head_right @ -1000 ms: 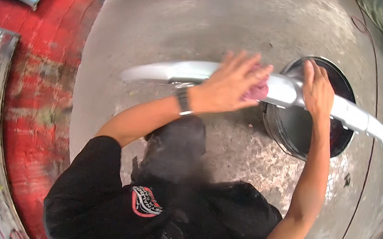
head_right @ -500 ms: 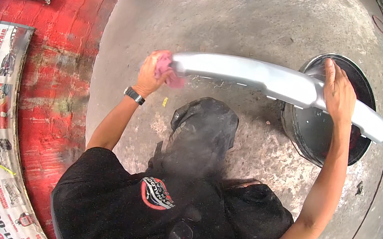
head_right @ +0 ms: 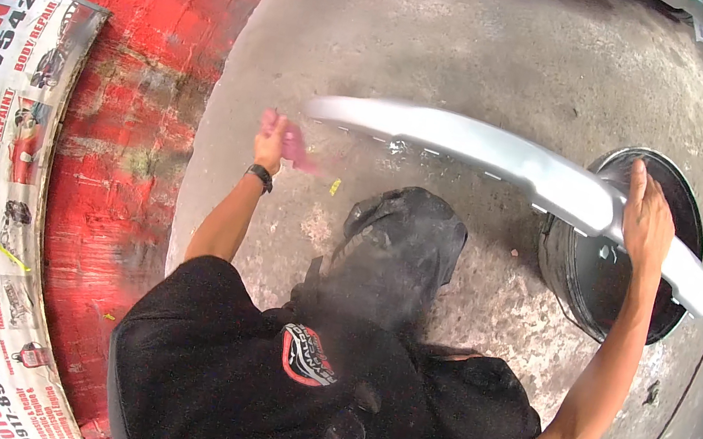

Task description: The person scrubs a white car bumper with a yellow sponge and water from a bucket, then wipes it dry with a pink cloth. The person repeatedly scrubs and wipes the bumper, flipping it over to clean both sides.

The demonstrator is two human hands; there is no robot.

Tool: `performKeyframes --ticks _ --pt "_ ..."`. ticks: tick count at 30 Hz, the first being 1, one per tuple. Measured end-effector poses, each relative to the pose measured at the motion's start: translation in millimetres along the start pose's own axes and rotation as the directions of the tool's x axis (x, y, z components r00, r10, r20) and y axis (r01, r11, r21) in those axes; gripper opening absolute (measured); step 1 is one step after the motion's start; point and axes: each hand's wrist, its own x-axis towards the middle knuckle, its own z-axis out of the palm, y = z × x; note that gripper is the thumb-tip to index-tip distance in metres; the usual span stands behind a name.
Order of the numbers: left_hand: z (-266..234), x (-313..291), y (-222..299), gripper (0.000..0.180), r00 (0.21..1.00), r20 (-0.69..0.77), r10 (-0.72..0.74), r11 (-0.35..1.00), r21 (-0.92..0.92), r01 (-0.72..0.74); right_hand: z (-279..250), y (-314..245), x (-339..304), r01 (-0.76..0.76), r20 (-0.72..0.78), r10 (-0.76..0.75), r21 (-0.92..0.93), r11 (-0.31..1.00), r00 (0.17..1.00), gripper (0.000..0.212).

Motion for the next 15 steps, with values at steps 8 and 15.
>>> performKeyframes --ticks 8,15 --pt "-6.2 -25.8 114.4 0.044 0.969 -0.028 0.245 0.551 -0.819 -0.163 0.9 6.2 -2.5 0.061 0.019 -0.06 -0.059 0.996 0.998 0.076" --pt "89.3 -68.5 98.0 0.055 0.636 0.25 0.73 0.664 -0.036 -0.747 -12.7 -9.5 -10.4 -0.012 0.015 0.011 0.054 0.998 1.0 0.071"
